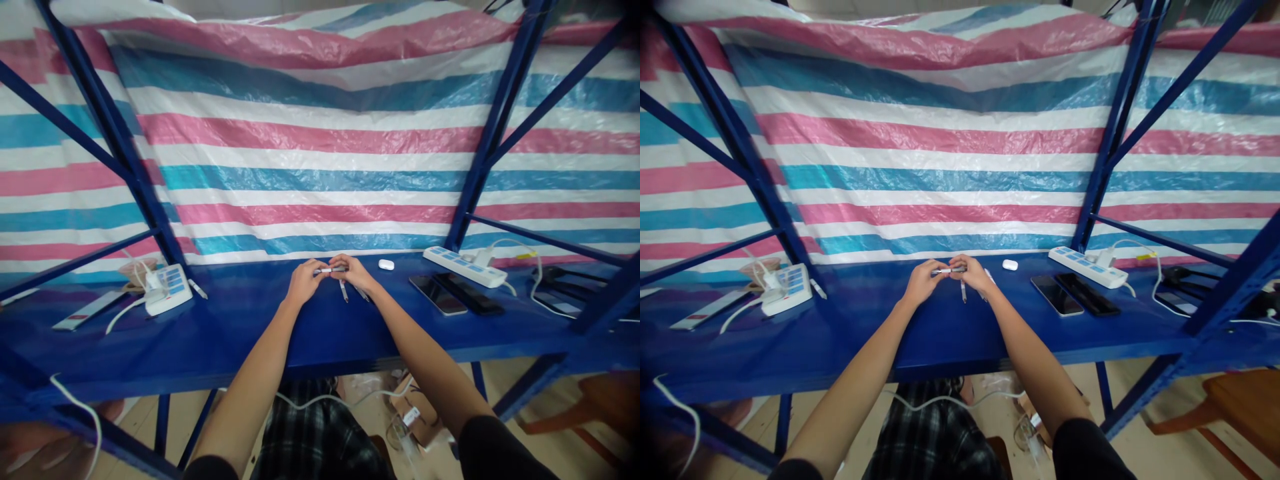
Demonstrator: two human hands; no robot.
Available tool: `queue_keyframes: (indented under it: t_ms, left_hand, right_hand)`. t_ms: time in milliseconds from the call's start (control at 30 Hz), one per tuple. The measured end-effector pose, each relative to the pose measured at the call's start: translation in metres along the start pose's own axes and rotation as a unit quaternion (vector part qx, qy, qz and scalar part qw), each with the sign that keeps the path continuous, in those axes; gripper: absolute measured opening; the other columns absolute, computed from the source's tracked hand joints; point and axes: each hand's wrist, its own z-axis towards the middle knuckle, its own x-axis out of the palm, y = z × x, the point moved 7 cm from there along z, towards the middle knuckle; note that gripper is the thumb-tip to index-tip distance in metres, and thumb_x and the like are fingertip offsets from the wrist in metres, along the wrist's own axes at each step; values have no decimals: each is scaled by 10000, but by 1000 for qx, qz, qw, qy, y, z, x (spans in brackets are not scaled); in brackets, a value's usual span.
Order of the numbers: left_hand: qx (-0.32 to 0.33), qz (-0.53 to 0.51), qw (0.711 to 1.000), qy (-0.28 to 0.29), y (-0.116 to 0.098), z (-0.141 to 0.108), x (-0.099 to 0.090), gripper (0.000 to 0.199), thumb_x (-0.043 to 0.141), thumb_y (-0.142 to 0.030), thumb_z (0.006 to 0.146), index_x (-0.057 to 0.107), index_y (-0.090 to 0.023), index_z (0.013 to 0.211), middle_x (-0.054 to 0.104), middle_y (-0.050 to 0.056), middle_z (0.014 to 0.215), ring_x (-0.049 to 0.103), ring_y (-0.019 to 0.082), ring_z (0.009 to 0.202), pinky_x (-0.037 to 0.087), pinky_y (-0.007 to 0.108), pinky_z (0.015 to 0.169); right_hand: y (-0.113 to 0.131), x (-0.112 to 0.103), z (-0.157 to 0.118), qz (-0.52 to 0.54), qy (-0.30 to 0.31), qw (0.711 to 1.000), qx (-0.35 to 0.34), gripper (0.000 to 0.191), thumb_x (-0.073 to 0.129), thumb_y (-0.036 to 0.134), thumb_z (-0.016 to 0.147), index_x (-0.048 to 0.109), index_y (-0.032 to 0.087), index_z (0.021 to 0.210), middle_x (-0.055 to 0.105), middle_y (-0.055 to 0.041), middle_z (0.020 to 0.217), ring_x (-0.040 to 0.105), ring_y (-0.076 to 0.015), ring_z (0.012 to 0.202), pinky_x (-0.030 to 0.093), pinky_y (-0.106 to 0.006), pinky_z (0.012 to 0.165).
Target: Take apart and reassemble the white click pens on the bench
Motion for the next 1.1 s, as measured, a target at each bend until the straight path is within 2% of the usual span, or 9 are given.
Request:
queue_keyframes:
  t_ms: [133, 233, 367, 500, 633, 733, 867, 1000, 1100]
  left_hand:
    - [4, -3, 1000, 2, 1, 0, 1, 140, 690, -318, 923, 768, -247, 1015, 752, 53, 1040, 698, 212, 947, 504, 309, 865]
    - [7, -7, 1000, -2, 1, 0, 1, 125, 695, -294, 921, 763, -239, 1010, 752, 39, 1014, 699, 198, 930, 498, 295, 847]
    - [8, 4, 1000, -4, 1, 0, 1, 108, 702, -270, 916, 766, -234, 995, 753, 36, 999, 693, 199, 940, 496, 291, 840]
    - [14, 24, 1000, -6, 0, 1, 2, 100, 710, -262, 910, 770, -230, 984, 759, 38, 977, 679, 213, 956, 489, 312, 871]
    - [13, 23, 1000, -4, 1, 1, 3, 92, 718, -249, 905, 768, -226, 978, 762, 35, 974, 682, 210, 953, 487, 308, 875]
    - [2, 12, 1000, 5, 4, 0, 4, 98, 722, -240, 899, 765, -228, 987, 762, 30, 979, 693, 199, 936, 495, 290, 855]
    - [-10, 8, 1000, 16, 7, 0, 7, 101, 722, -259, 900, 767, -235, 986, 765, 29, 995, 706, 193, 920, 509, 283, 855]
    - [-22, -2, 1000, 19, 8, -1, 8, 119, 713, -222, 894, 760, -239, 1002, 775, 29, 1031, 717, 201, 963, 521, 287, 882]
    - [-24, -8, 999, 21, 7, -1, 8, 125, 698, -216, 899, 756, -240, 1007, 781, 26, 1031, 721, 204, 976, 525, 292, 893]
  right_hand:
    - [-5, 1, 1, -7, 7, 1000, 19, 352, 799, 386, 726, 662, 173, 972, 722, -63, 812, 642, -164, 660, 452, -210, 454]
    - [-5, -2, 3, -4, -10, 1000, 1, 422, 839, 311, 651, 662, 183, 1013, 735, -63, 909, 655, -163, 692, 466, -206, 466]
    - [-10, -4, 5, -4, -10, 1000, 14, 359, 790, 340, 716, 672, 176, 1013, 725, -61, 824, 641, -168, 655, 445, -211, 439]
    - [-7, -4, 5, -5, -9, 1000, -13, 404, 823, 277, 668, 678, 183, 1033, 743, -80, 953, 672, -187, 753, 480, -218, 478]
    - [-11, -4, 5, -25, -6, 1000, 11, 326, 779, 316, 737, 677, 172, 1010, 737, -69, 834, 653, -177, 676, 455, -216, 444]
    - [-10, -4, 5, -24, -8, 1000, -6, 397, 815, 255, 687, 674, 180, 1051, 750, -75, 962, 675, -171, 727, 473, -202, 464]
    - [-16, -4, 5, -40, -3, 999, 28, 305, 747, 320, 796, 671, 165, 1048, 742, -70, 840, 654, -154, 623, 440, -198, 423]
    - [-13, -4, 5, -61, 0, 998, 1, 334, 784, 241, 737, 691, 172, 1050, 754, -81, 984, 667, -149, 674, 474, -201, 465]
    - [-16, -5, 5, -73, 2, 997, 21, 283, 724, 330, 820, 698, 161, 1045, 759, -88, 919, 661, -155, 649, 453, -207, 449]
